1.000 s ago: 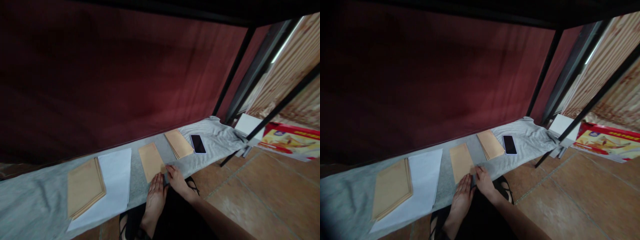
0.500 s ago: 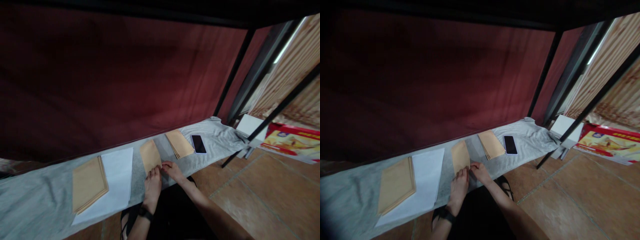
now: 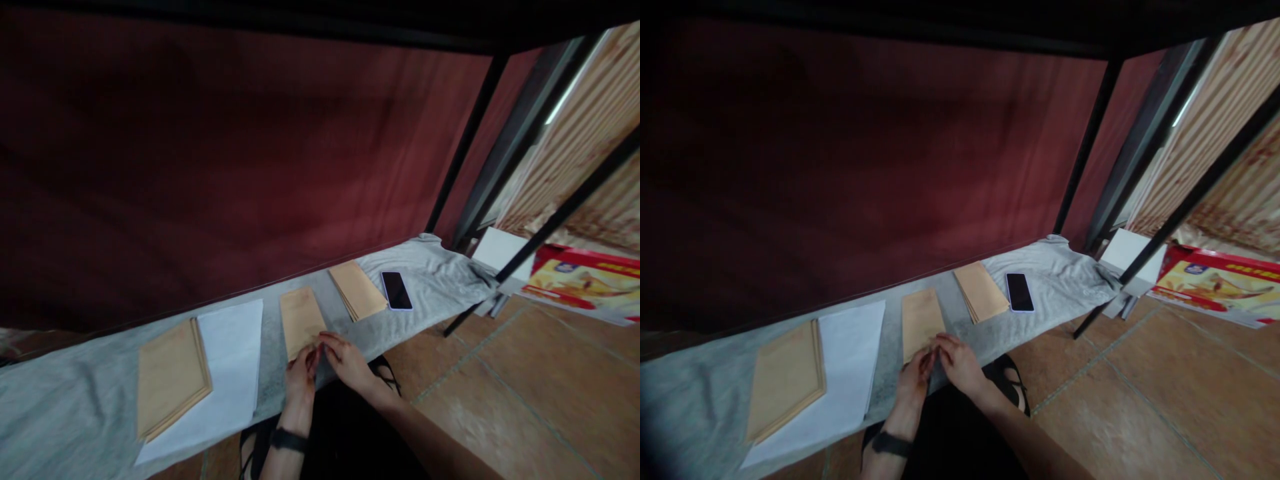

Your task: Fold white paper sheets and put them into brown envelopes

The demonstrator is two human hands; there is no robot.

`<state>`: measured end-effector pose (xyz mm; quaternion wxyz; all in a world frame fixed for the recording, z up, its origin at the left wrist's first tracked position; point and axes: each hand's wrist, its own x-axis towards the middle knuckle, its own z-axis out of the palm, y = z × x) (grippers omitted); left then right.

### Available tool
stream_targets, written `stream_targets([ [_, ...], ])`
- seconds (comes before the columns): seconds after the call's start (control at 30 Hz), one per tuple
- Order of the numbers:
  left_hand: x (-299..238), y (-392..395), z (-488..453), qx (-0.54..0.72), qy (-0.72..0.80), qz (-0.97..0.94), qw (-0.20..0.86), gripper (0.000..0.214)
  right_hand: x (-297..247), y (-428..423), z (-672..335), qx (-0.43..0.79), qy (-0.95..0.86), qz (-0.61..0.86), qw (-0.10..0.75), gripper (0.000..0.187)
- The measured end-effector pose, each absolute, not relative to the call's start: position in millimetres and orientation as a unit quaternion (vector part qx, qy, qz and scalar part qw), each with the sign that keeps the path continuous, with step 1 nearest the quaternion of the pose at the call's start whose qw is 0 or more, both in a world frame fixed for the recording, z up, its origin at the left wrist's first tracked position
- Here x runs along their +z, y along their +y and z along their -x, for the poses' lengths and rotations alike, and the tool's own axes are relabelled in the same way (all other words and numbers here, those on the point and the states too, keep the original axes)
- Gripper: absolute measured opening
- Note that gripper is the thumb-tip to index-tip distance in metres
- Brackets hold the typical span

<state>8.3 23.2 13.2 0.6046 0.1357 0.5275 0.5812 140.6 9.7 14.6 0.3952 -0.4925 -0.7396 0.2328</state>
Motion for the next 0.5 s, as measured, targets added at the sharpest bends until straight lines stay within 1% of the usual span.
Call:
stream_targets([
  [0.1, 8.3, 16.4, -10.1, 0.551, 0.543, -0.121, 0.622, 0.006, -0.2, 0.6, -140.4, 0.186, -0.802, 0.465, 0.325, 0.046],
  [0.2, 10.6, 12.8, -5.7, 0.523, 0.554, -0.120, 0.637, 0.004, -10.8, -4.2, -144.6, 0.149, -0.830, 0.461, 0.278, 0.052],
  [0.27, 10.9, 9.1, 1.5, 0.489, 0.573, -0.125, 0.645, 0.008, -14.0, -5.5, -149.0, 0.137, -0.837, 0.462, 0.257, 0.053],
  [0.33, 8.1, 2.5, 10.6, 0.440, 0.605, -0.152, 0.646, 0.017, -14.8, -6.1, -153.0, 0.128, -0.848, 0.455, 0.238, 0.053],
  [0.4, 3.1, -6.7, 18.5, 0.397, 0.642, -0.220, 0.618, 0.031, -14.3, -6.3, -155.1, 0.118, -0.855, 0.452, 0.223, 0.050],
  [0.43, 0.5, -11.5, 20.9, 0.389, 0.655, -0.274, 0.587, 0.038, -14.2, -6.5, -155.4, 0.112, -0.856, 0.454, 0.218, 0.049],
  [0.5, -4.2, -19.1, 21.4, 0.402, 0.651, -0.417, 0.491, 0.047, -15.0, -7.3, -154.1, 0.101, -0.858, 0.459, 0.209, 0.049],
])
